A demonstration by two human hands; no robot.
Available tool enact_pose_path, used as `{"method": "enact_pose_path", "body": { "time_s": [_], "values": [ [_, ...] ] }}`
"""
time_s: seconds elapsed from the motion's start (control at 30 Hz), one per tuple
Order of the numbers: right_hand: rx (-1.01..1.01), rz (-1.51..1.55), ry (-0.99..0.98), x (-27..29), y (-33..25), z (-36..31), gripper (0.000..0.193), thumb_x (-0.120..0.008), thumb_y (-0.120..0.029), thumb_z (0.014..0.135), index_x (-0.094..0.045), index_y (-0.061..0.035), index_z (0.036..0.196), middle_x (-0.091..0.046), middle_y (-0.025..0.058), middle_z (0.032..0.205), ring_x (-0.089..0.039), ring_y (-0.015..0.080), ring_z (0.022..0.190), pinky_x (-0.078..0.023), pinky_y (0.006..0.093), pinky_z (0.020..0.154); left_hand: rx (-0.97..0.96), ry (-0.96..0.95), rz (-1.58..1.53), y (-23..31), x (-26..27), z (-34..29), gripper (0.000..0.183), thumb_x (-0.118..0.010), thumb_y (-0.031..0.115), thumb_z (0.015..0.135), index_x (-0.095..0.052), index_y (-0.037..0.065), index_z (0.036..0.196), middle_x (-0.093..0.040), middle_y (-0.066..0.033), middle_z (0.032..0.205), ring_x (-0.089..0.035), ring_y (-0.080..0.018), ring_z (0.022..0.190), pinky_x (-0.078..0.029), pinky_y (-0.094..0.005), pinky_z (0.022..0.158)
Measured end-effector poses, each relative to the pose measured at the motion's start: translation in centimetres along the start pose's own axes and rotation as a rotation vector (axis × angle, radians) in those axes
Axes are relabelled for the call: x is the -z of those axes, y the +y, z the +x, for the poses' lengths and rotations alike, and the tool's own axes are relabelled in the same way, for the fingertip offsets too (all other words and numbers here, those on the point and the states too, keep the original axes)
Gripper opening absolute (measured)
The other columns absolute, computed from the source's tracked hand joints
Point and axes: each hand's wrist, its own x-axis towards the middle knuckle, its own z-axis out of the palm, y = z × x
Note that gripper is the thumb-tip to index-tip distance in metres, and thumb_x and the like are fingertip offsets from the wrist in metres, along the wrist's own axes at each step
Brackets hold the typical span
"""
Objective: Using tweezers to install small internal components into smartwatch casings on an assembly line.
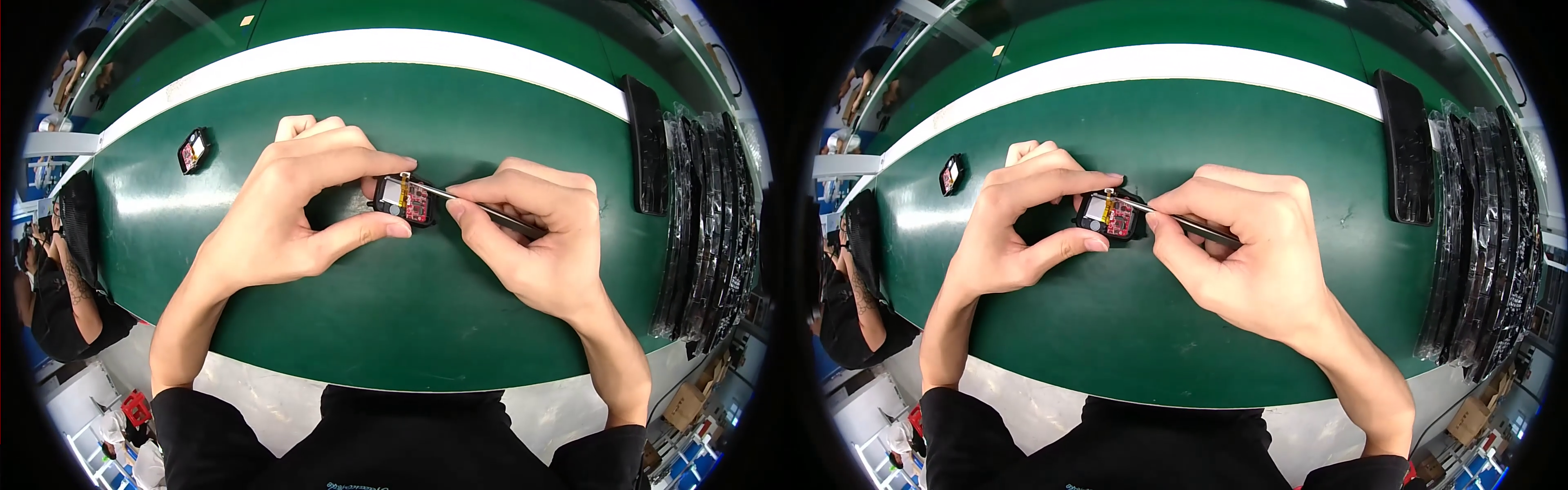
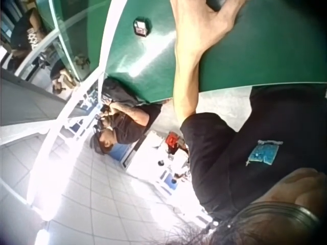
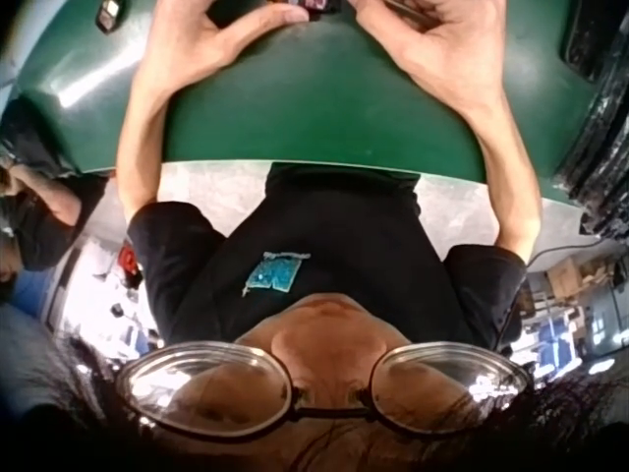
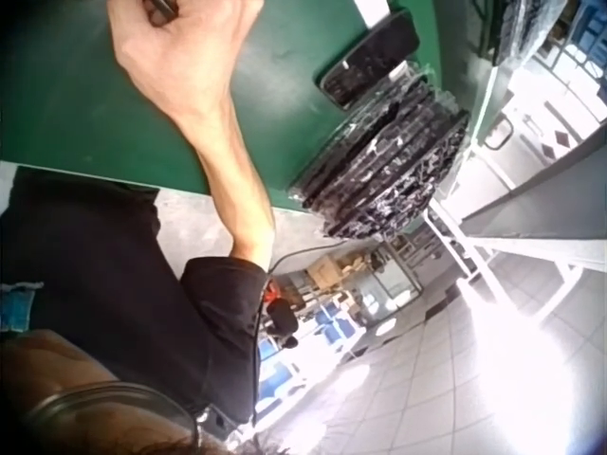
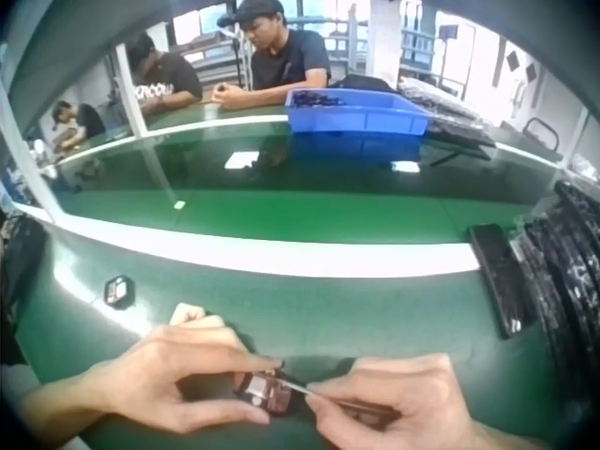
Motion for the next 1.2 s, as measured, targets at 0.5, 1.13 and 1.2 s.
{"method": "enact_pose_path", "body": {
  "time_s": [0.5, 1.13, 1.2],
  "values": [
    [0.092, -0.102, 0.096, -0.1, 0.2, -0.4, 0.017, -0.086, 0.005, 0.085, -0.086, 0.0019, 0.102, -0.062, 0.0001, 0.067, -0.046, 0.0036, 0.053, -0.029, 0.0248, 0.049, 0.077, 0.056, -0.054, 0.7, -0.1, 0.1, 0.048, -0.097, 0.019, 0.076, -0.079, 0.003, 0.117, -0.067, -0.006, 0.088, -0.053, -0.0208, 0.08, -0.04, -0.0363, 0.087],
    [0.174, -0.109, 0.063, -0.4, 0.3, -0.4, 0.02, -0.088, 0.006, 0.084, -0.088, 0.0007, 0.104, -0.066, 0.0033, 0.07, -0.052, 0.0086, 0.055, -0.034, 0.0277, 0.05, -0.005, -0.065, -0.125, -1.0, 1.2, 0.1, 0.052, -0.099, 0.026, 0.073, -0.082, 0.003, 0.117, -0.074, -0.0048, 0.094, -0.051, -0.019, 0.079, -0.039, -0.0353, 0.09],
    [0.112, -0.037, 0.04, -0.2, 0.3, -0.4, 0.018, -0.087, 0.006, 0.085, -0.088, 0.0013, 0.103, -0.066, 0.0042, 0.069, -0.053, 0.0091, 0.056, -0.035, 0.0276, 0.051, -0.001, -0.09, -0.129, -1.2, 1.4, 0.2, 0.053, -0.099, 0.027, 0.072, -0.083, 0.004, 0.117, -0.075, -0.0044, 0.095, -0.051, -0.0186, 0.08, -0.039, -0.0352, 0.09]
  ]
}}
